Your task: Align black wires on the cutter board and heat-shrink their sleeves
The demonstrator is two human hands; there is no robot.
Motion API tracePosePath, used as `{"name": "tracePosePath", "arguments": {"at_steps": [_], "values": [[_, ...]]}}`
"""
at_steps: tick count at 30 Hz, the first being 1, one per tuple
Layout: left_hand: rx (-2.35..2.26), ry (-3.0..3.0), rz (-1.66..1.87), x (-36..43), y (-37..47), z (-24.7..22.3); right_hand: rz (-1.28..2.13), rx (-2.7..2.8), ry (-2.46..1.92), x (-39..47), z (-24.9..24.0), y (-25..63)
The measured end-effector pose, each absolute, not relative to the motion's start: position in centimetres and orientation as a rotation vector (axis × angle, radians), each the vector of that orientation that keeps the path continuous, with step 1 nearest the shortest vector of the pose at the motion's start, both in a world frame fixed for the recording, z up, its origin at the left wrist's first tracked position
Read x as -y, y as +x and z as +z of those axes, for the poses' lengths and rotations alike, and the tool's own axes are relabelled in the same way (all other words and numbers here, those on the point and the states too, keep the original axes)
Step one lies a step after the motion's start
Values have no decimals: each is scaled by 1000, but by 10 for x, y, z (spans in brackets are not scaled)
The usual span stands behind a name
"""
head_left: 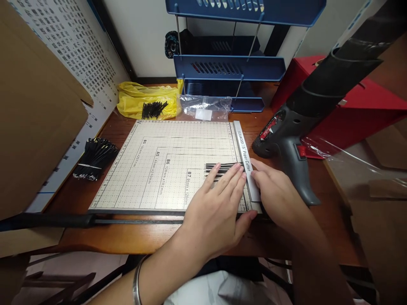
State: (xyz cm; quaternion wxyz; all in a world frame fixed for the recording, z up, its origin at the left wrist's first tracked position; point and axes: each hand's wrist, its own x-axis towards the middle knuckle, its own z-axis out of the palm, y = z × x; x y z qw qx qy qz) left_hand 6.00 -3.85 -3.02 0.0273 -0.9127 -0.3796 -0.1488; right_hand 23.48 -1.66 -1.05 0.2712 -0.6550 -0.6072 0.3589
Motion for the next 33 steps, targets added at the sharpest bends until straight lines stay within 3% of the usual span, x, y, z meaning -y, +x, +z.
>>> {"name": "tracePosePath", "arguments": {"at_steps": [33], "values": [[1230, -2899, -423, 18, 62, -20, 1029, 1617, -1767, 23, -4, 231]]}}
